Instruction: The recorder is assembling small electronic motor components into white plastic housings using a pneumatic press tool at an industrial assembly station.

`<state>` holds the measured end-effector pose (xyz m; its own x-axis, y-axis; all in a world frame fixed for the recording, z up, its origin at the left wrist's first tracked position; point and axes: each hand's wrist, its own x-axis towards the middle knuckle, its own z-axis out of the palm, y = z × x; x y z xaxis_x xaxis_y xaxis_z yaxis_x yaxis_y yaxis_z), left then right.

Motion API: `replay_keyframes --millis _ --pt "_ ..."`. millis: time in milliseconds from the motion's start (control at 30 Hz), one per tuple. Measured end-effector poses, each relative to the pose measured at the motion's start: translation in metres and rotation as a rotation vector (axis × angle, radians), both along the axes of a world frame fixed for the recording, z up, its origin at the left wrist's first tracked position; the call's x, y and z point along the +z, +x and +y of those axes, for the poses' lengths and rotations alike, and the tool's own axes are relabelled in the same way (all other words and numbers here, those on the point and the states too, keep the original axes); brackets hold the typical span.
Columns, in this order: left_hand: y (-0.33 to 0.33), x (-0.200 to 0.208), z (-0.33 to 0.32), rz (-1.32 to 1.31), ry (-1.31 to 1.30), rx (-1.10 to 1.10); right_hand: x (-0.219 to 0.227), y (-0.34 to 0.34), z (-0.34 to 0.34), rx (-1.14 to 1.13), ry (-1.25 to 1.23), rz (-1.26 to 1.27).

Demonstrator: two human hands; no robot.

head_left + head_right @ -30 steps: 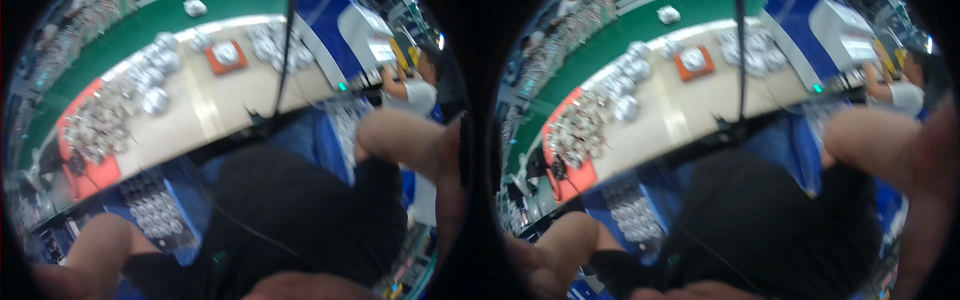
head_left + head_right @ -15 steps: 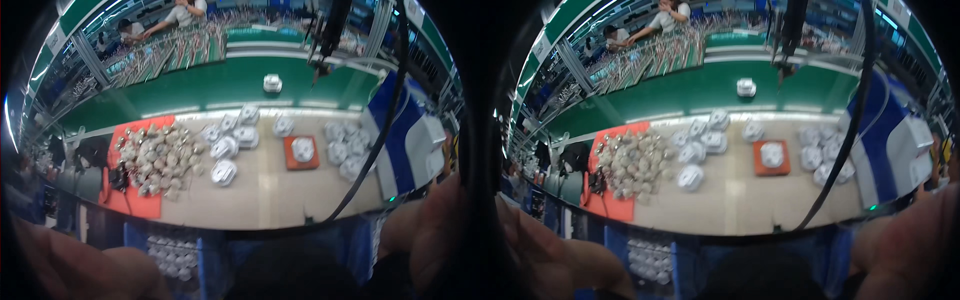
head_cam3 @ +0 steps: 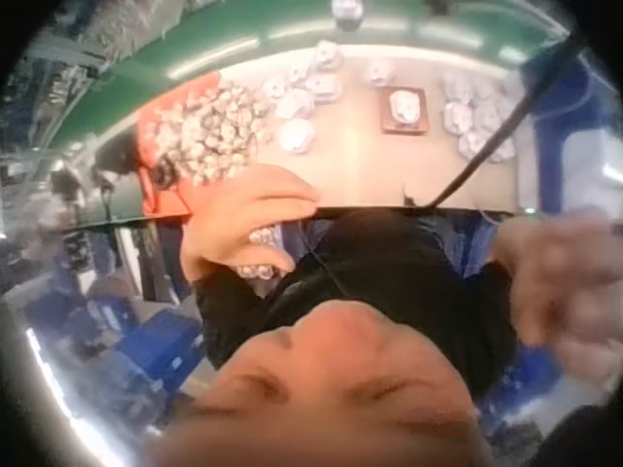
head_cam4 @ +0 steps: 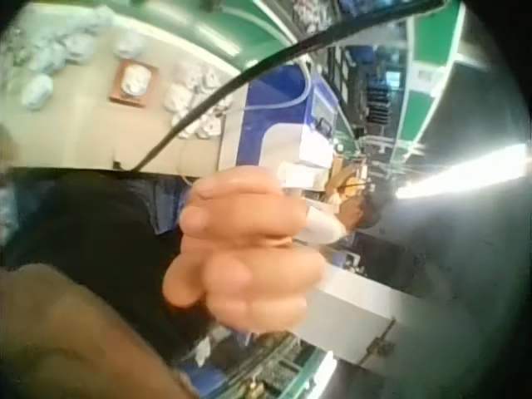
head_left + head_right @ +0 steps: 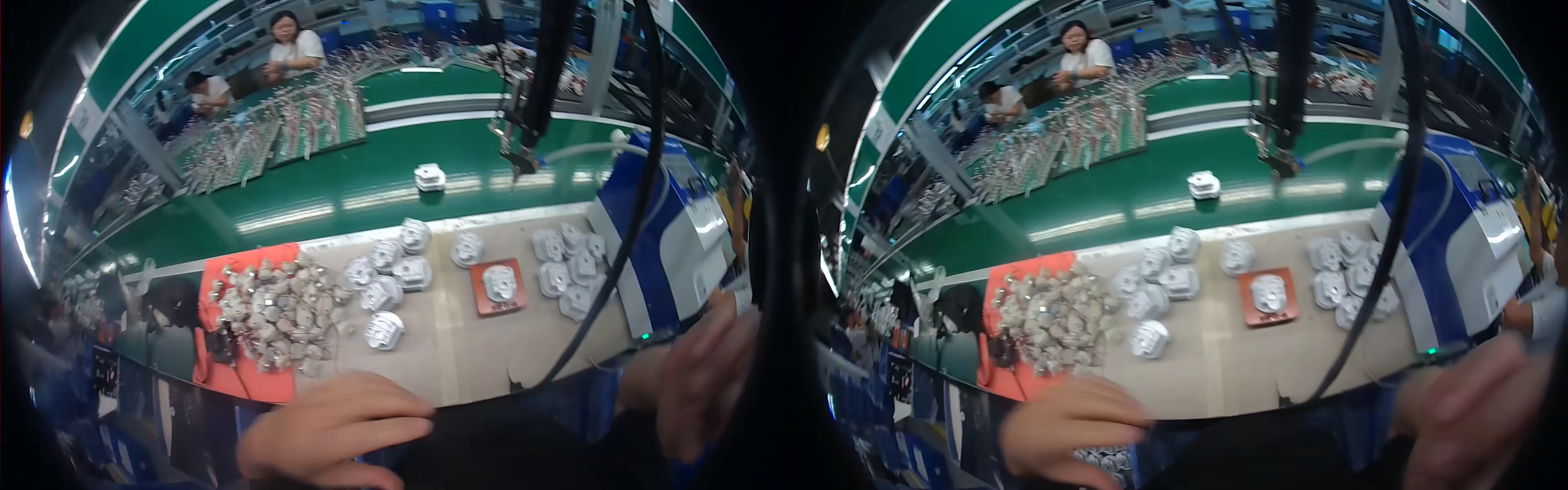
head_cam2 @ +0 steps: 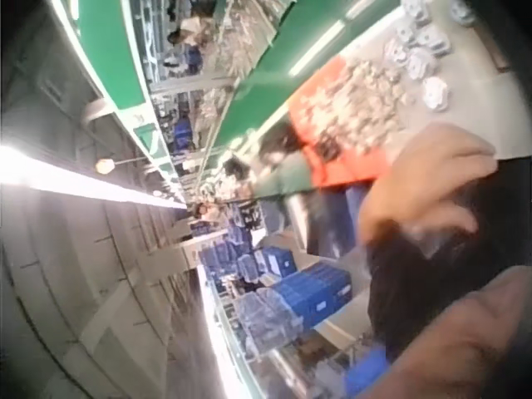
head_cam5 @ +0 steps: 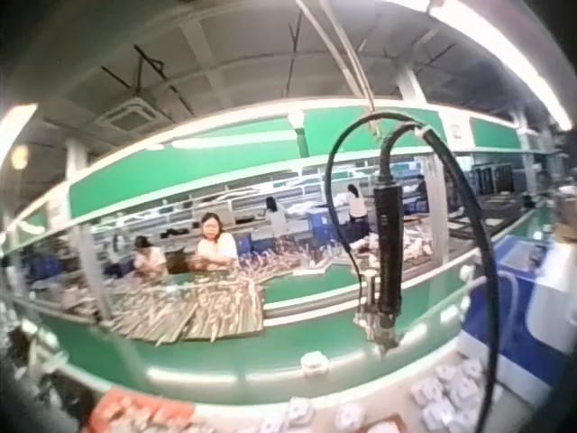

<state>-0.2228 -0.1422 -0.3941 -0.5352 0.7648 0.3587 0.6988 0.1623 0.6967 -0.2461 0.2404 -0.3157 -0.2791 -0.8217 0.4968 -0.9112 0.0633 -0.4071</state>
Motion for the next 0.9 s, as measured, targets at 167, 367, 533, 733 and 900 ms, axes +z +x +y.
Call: replay_keyframes --millis 167,367,533,733,900 --pt "0.043 -0.134 0.007 -0.351 0.051 -0.262 -0.095 -0.016 -0.051 0.778 0.092 -0.517" --pt "0.033 -0.107 0.035 -0.213 0.213 0.021 -0.101 -0.017 -0.063 0.925 0.173 -0.544" --pt "0.02 -0.117 0.117 -0.029 0.165 0.021 -0.091 -0.031 -0.014 1.051 0.238 -0.379" --pt "-0.005 -0.152 0.119 -0.365 0.121 -0.26 -0.175 -0.062 0.041 1.104 -0.08 -0.967" --pt "-0.061 -0.101 0.032 -0.381 0.053 0.208 -0.18 -0.079 0.072 0.643 -0.043 -1.209"
